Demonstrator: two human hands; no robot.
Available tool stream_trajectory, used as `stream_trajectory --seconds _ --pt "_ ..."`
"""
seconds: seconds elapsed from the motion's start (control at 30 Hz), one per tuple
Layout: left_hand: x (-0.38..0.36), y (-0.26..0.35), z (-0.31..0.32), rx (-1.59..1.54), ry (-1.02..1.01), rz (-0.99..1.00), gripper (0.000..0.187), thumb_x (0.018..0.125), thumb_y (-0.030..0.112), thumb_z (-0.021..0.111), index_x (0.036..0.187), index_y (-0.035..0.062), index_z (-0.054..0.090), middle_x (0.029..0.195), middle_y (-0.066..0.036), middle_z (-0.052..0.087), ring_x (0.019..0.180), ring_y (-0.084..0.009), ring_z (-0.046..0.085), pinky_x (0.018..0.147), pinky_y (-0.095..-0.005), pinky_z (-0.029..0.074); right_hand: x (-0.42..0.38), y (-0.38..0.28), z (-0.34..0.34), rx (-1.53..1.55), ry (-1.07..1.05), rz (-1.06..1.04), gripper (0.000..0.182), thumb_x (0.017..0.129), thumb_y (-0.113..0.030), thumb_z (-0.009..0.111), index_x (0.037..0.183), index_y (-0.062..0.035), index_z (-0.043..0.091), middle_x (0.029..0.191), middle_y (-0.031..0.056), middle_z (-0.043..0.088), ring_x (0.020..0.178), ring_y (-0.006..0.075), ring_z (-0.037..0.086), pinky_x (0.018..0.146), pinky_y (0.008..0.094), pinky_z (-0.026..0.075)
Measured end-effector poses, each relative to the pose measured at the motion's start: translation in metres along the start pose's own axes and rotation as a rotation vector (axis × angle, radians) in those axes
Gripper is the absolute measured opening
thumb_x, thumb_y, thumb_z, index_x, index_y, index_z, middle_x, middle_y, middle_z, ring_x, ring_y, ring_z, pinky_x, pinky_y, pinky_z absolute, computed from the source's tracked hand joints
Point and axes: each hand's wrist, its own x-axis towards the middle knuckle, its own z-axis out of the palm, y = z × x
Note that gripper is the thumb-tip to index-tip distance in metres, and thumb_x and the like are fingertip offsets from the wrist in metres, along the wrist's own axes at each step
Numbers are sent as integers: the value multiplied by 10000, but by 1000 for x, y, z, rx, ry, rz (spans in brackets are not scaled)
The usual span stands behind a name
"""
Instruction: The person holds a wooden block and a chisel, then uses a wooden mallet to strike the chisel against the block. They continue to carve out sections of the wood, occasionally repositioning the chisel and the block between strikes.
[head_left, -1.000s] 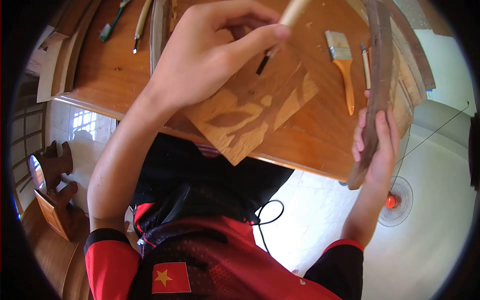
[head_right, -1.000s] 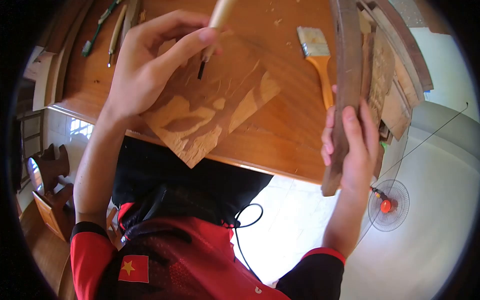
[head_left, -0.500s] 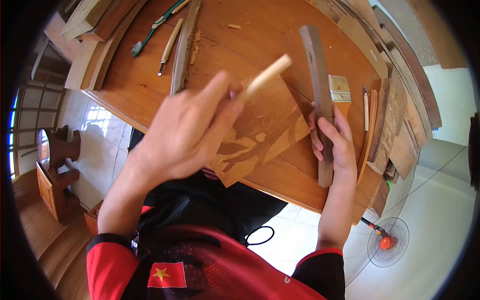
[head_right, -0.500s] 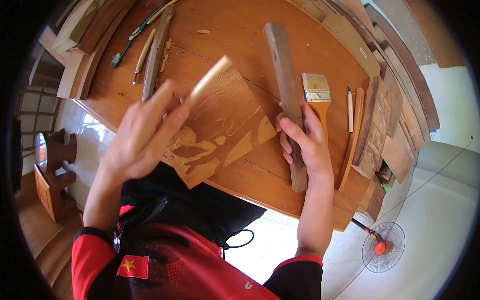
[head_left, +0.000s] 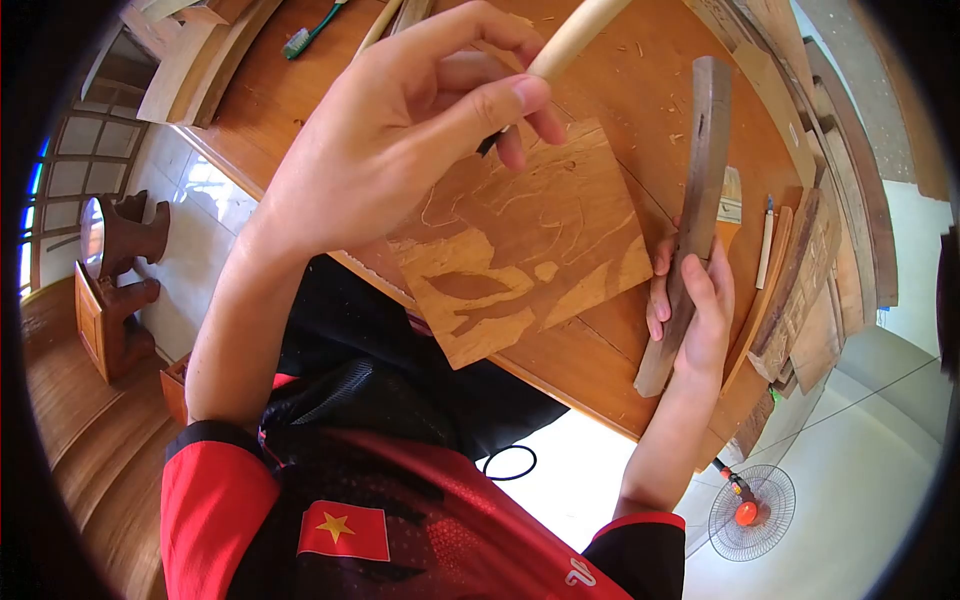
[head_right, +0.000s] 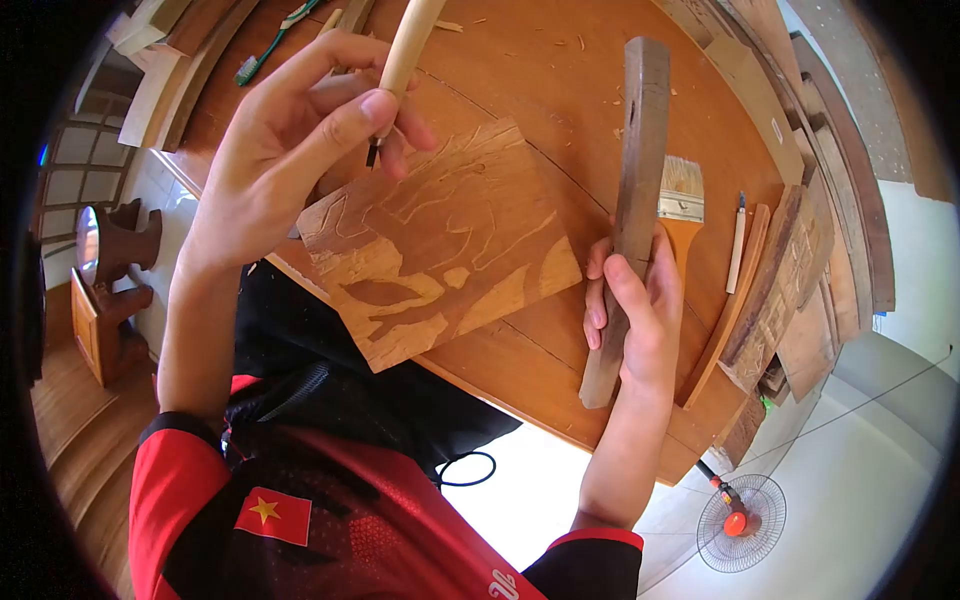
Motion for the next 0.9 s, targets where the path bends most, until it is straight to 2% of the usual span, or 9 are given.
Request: stream_trajectory --seconds 0.2,0.3,0.37,0.4,0.5,0.57,0.6,0.7,0.9 --pt "3 -11 5 -16 90 39 380 1074 124 539 1407 -55 495 1140 -178 714 919 -174 714 837 -284 553 0 -1 -2 -8 0 0 651 948 -328 728 1388 36 418 934 102 579 527 100 519 378 239 422" --pt "1 -11 0 40 163 31 403 1071 102 513 1438 -63 483 1170 -189 701 893 -188 710 850 -296 548 1 -2 -3 2 15 15 676 937 -347 737 1384 43 412 933 108 578 518 104 524 379 242 430" --pt "1 -5 1 -104 304 6 362 1030 93 600 1350 -67 543 1039 -190 725 825 -213 716 787 -336 577 2 -1 -3 24 11 9 673 942 -340 729 1383 46 397 930 120 562 511 105 519 375 242 425" --pt "-1 -5 -6 -119 297 -2 379 1034 74 581 1374 -72 500 1079 -207 713 850 -222 715 810 -348 576 2 -1 -3 34 9 9 674 943 -340 727 1383 47 393 929 122 558 509 105 517 374 241 423" --pt "-8 -12 -13 -95 340 -35 376 1041 101 578 1377 -68 548 1124 -208 723 894 -226 723 848 -340 566 1 -1 -2 30 16 6 701 942 -355 725 1386 63 378 926 134 541 498 108 505 369 238 415" --pt "-15 -19 -31 158 265 -17 403 1071 100 495 1439 -66 491 1175 -187 697 866 -187 703 866 -303 539 1 -1 -3 29 22 9 721 938 -369 729 1387 69 375 925 137 540 494 110 503 367 239 413" --pt "-16 -19 -30 110 295 -45 404 1073 120 501 1433 -65 499 1163 -183 699 845 -180 695 869 -305 534 2 3 -8 -9 -49 -34 643 1033 -366 588 1445 69 354 955 119 501 507 87 506 351 220 445" --pt "-19 -22 -30 132 331 -58 408 1077 126 501 1440 -61 500 1149 -175 704 816 -167 686 844 -295 541 2 3 -12 5 -45 -31 653 1030 -379 589 1448 62 353 955 117 501 504 91 507 346 223 449" --pt "-21 -22 -37 235 250 -22 419 1080 146 508 1449 -54 510 1118 -157 713 756 -145 664 780 -269 549 2 4 -16 5 -47 -30 653 1028 -391 584 1451 52 359 951 113 504 496 93 504 344 227 456"
